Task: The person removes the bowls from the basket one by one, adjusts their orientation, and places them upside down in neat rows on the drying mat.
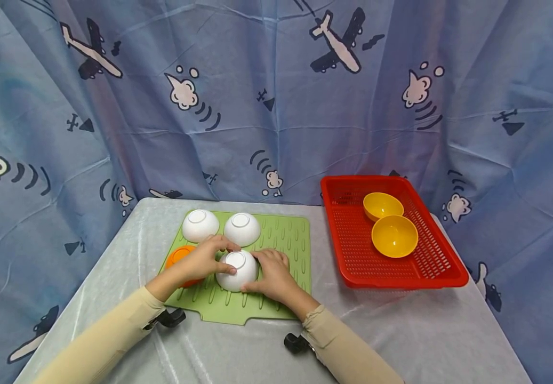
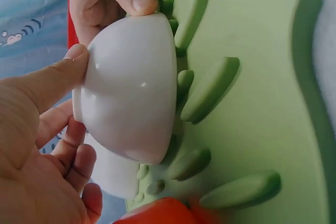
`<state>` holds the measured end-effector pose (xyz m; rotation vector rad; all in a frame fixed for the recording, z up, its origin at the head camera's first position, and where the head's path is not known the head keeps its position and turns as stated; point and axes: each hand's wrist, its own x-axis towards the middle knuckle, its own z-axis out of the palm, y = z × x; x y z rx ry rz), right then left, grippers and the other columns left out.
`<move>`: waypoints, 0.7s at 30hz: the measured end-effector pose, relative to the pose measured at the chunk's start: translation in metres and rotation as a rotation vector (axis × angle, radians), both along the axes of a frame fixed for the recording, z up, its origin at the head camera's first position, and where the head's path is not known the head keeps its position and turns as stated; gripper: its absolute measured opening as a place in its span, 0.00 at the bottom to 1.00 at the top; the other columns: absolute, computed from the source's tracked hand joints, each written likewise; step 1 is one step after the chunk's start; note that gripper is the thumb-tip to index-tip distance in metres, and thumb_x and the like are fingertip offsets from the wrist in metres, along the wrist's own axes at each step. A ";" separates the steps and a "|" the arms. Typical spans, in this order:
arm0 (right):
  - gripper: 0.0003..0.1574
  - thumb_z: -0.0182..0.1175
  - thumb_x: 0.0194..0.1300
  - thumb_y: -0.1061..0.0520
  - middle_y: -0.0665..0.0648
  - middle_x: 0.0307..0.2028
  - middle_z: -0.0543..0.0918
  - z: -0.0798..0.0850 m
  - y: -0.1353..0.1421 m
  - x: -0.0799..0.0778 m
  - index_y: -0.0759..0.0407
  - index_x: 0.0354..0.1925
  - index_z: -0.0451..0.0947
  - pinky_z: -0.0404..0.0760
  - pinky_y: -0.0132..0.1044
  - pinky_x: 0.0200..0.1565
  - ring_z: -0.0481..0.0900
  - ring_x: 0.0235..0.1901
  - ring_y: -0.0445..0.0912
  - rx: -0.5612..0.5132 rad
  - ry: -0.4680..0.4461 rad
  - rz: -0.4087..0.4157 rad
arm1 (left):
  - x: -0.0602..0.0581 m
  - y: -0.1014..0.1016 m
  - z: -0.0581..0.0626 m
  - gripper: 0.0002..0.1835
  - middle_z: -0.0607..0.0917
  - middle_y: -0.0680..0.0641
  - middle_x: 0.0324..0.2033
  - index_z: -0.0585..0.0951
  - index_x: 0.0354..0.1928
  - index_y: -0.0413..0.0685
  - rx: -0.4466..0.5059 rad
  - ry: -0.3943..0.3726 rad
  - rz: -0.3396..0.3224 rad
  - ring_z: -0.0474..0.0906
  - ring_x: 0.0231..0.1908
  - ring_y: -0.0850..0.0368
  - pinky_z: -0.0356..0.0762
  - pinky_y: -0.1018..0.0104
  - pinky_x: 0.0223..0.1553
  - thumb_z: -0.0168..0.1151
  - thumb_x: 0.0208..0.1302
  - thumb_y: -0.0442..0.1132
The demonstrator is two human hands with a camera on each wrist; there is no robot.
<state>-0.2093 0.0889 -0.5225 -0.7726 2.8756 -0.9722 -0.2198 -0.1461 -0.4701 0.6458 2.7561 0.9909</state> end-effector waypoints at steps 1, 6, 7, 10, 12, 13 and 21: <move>0.56 0.83 0.43 0.37 0.58 0.62 0.80 0.000 0.000 0.000 0.57 0.66 0.75 0.53 0.63 0.69 0.68 0.68 0.58 0.001 0.000 0.002 | 0.000 0.000 0.000 0.28 0.82 0.51 0.54 0.86 0.56 0.54 0.008 -0.010 0.007 0.70 0.57 0.50 0.66 0.46 0.61 0.81 0.51 0.49; 0.57 0.82 0.46 0.39 0.59 0.63 0.78 0.007 0.001 0.003 0.58 0.68 0.73 0.53 0.64 0.70 0.66 0.70 0.59 0.029 -0.009 0.031 | 0.002 0.000 -0.007 0.27 0.80 0.52 0.54 0.86 0.57 0.58 0.041 -0.026 0.032 0.68 0.60 0.50 0.65 0.45 0.62 0.81 0.52 0.49; 0.57 0.82 0.47 0.39 0.60 0.64 0.77 0.011 0.002 0.005 0.59 0.69 0.72 0.53 0.64 0.70 0.66 0.70 0.60 0.038 -0.018 0.042 | 0.003 0.000 -0.008 0.27 0.80 0.52 0.54 0.86 0.57 0.58 0.040 -0.024 0.035 0.68 0.60 0.50 0.64 0.45 0.62 0.81 0.53 0.49; 0.58 0.81 0.49 0.43 0.62 0.67 0.75 0.033 0.010 0.012 0.61 0.71 0.69 0.55 0.65 0.70 0.65 0.71 0.62 0.069 -0.031 0.101 | 0.005 0.001 -0.011 0.27 0.80 0.52 0.53 0.86 0.57 0.57 0.024 -0.003 0.037 0.68 0.58 0.50 0.62 0.46 0.61 0.80 0.53 0.49; 0.57 0.80 0.52 0.45 0.63 0.68 0.74 0.057 0.020 0.015 0.61 0.72 0.67 0.58 0.66 0.69 0.65 0.71 0.62 0.089 -0.021 0.155 | 0.007 0.003 -0.011 0.28 0.79 0.51 0.52 0.85 0.58 0.56 0.011 0.007 0.041 0.68 0.56 0.51 0.62 0.49 0.59 0.80 0.53 0.48; 0.56 0.80 0.52 0.45 0.63 0.69 0.73 0.071 0.028 0.016 0.61 0.73 0.67 0.60 0.66 0.70 0.65 0.71 0.62 0.101 -0.013 0.183 | 0.008 0.003 -0.010 0.28 0.79 0.51 0.51 0.85 0.58 0.56 0.008 0.015 0.044 0.68 0.55 0.51 0.61 0.50 0.58 0.80 0.53 0.48; 0.50 0.80 0.54 0.50 0.59 0.69 0.74 0.165 0.121 -0.005 0.56 0.71 0.71 0.57 0.64 0.71 0.65 0.71 0.59 0.209 0.192 0.300 | 0.010 0.005 -0.009 0.29 0.78 0.52 0.50 0.84 0.59 0.53 0.014 0.036 0.047 0.68 0.55 0.51 0.60 0.52 0.55 0.80 0.53 0.44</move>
